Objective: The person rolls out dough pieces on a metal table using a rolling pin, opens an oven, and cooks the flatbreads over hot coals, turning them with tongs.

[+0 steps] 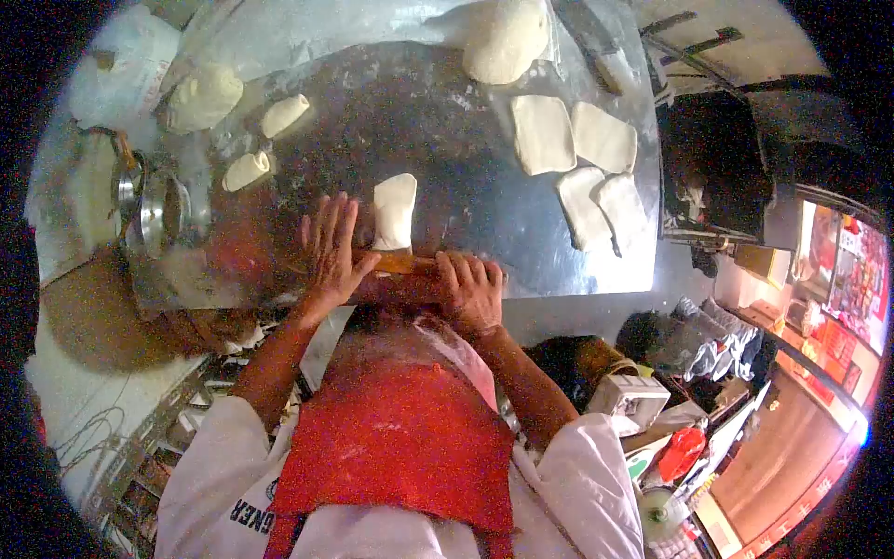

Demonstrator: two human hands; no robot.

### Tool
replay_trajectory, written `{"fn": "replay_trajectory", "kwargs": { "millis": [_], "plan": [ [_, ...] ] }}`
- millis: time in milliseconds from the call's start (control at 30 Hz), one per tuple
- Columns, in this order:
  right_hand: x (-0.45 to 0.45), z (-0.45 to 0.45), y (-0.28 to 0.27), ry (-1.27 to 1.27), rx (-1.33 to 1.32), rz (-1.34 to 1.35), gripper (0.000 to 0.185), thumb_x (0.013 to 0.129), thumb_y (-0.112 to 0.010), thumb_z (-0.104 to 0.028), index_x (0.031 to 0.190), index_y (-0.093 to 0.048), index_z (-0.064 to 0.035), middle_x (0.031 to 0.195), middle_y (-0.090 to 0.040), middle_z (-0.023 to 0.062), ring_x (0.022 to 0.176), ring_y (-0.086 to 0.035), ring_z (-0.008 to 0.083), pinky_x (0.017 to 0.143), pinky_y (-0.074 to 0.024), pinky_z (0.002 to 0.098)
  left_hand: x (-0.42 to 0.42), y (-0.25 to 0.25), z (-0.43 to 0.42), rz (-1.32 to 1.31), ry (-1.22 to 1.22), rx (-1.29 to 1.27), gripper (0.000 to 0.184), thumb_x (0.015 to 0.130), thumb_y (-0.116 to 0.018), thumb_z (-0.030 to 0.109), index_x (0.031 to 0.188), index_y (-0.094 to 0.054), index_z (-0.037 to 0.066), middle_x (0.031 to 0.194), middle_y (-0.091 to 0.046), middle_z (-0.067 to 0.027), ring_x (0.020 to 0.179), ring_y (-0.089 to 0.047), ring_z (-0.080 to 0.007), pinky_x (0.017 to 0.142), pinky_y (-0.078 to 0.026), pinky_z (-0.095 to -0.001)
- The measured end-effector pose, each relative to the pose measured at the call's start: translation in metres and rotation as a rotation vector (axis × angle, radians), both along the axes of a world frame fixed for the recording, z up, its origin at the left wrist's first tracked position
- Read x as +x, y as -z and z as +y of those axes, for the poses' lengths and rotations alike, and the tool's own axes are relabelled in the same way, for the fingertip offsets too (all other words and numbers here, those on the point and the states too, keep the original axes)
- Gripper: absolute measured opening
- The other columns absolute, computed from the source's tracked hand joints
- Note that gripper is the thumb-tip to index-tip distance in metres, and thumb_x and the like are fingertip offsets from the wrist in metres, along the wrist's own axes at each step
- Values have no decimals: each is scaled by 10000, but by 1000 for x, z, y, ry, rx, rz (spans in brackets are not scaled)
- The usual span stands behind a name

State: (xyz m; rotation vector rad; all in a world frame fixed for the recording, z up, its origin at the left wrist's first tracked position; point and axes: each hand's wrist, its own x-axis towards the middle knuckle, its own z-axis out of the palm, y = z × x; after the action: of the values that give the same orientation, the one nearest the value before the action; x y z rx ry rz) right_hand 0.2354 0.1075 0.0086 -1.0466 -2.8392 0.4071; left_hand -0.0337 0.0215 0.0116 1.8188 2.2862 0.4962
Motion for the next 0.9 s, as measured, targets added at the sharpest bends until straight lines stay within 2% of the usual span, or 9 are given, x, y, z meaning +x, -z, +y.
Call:
{"fn": "replay_trajectory", "kwargs": {
  "millis": [100, 133, 233, 267, 400, 467, 633, 700, 900],
  "plan": [
    [2, 14, -22, 117, -150, 108, 505, 873, -714, -272, 1351, -606, -153, 1246, -653, 75, 1188, -587, 282, 1004, -399, 499, -5, -1, -31, -36, 75, 212, 835, 919, -748, 418, 1586, -359, 100, 1647, -328, -146, 1512, -301, -419, 1203, -195, -646],
    [-2, 26, -23, 180, -198, 149, 439, 888, -713, -256, 1305, -624, -153, 1200, -666, 81, 1146, -595, 311, 947, -422, 488, -2, -1, -40, -95, 83, 263, 730, 865, -818, 300, 1481, -486, 93, 1555, -429, -128, 1440, -393, -400, 1192, -268, -606],
    [-45, 75, -22, 278, -267, 242, 487, 914, -716, -280, 1367, -596, -144, 1261, -637, 115, 1152, -586, 358, 938, -440, 512, 14, 3, -38, -9, 263, 48, 542, 883, -791, 264, 1349, -586, 80, 1426, -532, -110, 1347, -479, -368, 1167, -333, -566],
    [-59, 88, -23, 250, -187, 296, 513, 919, -721, -291, 1390, -582, -142, 1286, -625, 132, 1168, -579, 375, 951, -443, 517, 18, 6, -27, 44, 300, 103, 374, 901, -764, 227, 1222, -635, 83, 1298, -608, -90, 1301, -516, -336, 1161, -344, -557],
    [-58, 70, -15, 81, -251, 391, 588, 906, -738, -326, 1435, -549, -150, 1327, -605, 157, 1248, -545, 382, 1035, -422, 508, 14, 10, -8, 37, 361, 200, 237, 921, -703, 155, 1138, -637, 87, 1230, -631, -88, 1214, -562, -297, 1155, -343, -553],
    [-47, 46, -5, 81, -325, 335, 599, 897, -749, -342, 1430, -552, -153, 1323, -604, 155, 1234, -554, 380, 1035, -419, 506, 15, 1, 4, -334, 155, 95, 131, 971, -640, 118, 1083, -600, 62, 1087, -654, -134, 1076, -621, -340, 1070, -409, -542],
    [-72, 34, 7, 350, -439, 223, 362, 875, -767, -397, 1128, -707, -145, 1148, -676, 77, 1135, -612, 322, 955, -432, 471, 17, -3, 37, -381, -2, 34, 137, 1012, -600, 144, 1095, -546, 48, 934, -663, -198, 916, -652, -422, 819, -475, -543],
    [-78, 38, 4, 389, -440, 195, 321, 870, -769, -401, 1055, -723, -142, 1103, -692, 70, 1112, -624, 313, 936, -437, 464, 17, 3, 42, -403, -68, 16, 189, 977, -672, 156, 1080, -559, 44, 922, -665, -178, 846, -646, -425, 731, -489, -508],
    [-88, 55, -16, 469, -550, 172, 347, 816, -794, -443, 936, -754, -120, 1017, -734, 100, 1020, -680, 320, 896, -478, 473, 15, 19, 51, -422, -236, -123, 230, 941, -712, 103, 1103, -559, 46, 985, -677, -179, 934, -684, -382, 813, -533, -474]
  ]
}}
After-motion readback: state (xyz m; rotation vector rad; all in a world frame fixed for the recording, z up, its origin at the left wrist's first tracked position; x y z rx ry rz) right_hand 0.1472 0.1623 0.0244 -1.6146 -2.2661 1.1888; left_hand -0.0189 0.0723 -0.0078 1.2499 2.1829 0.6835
